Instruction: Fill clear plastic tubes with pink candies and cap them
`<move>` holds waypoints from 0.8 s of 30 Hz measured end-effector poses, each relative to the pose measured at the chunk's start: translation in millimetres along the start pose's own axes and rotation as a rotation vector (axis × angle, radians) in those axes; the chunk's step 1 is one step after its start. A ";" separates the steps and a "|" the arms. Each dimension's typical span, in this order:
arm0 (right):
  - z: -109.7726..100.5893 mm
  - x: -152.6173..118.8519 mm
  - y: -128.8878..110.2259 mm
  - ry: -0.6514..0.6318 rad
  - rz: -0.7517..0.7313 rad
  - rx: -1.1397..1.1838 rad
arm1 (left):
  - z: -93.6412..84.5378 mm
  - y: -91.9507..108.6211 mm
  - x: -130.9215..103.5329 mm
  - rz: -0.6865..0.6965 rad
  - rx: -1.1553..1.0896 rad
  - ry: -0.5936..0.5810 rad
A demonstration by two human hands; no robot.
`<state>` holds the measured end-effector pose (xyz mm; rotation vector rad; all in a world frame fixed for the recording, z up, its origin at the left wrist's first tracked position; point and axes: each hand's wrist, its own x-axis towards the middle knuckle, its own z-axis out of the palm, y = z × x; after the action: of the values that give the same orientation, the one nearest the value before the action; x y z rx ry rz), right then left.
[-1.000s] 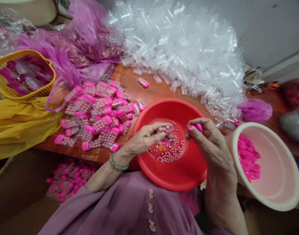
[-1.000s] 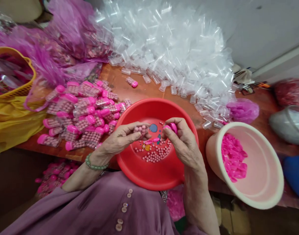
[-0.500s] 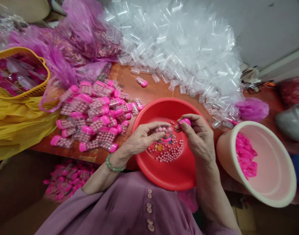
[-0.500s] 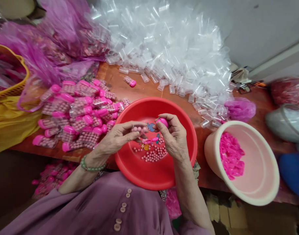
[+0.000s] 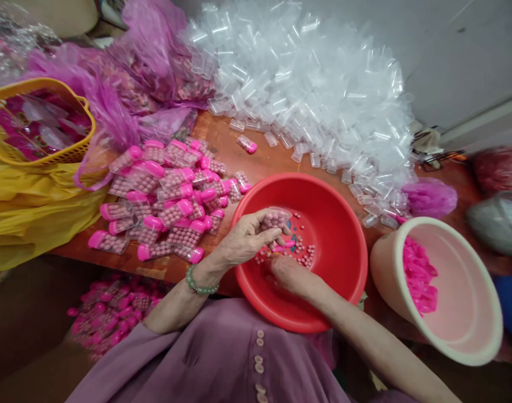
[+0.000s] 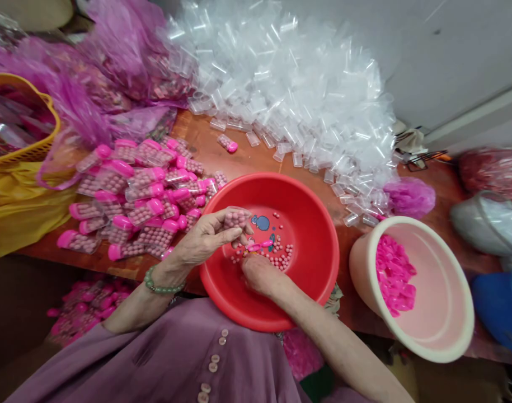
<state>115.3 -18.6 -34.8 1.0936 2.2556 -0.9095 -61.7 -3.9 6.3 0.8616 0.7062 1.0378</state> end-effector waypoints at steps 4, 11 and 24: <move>8.6 0.9 -5.0 0.068 -0.030 0.010 | -2.0 0.8 -1.2 -0.024 -0.001 -0.050; -8.2 -5.8 4.1 0.084 -0.081 0.078 | -4.8 1.3 -2.3 -0.012 -0.017 -0.075; -109.2 -39.8 -28.0 0.993 -0.316 0.482 | -0.2 4.1 -0.3 -0.034 0.085 -0.223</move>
<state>102.0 28.6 74.2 1.7007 3.1683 -1.2661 -63.8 -3.1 9.8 1.0180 0.5773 0.8698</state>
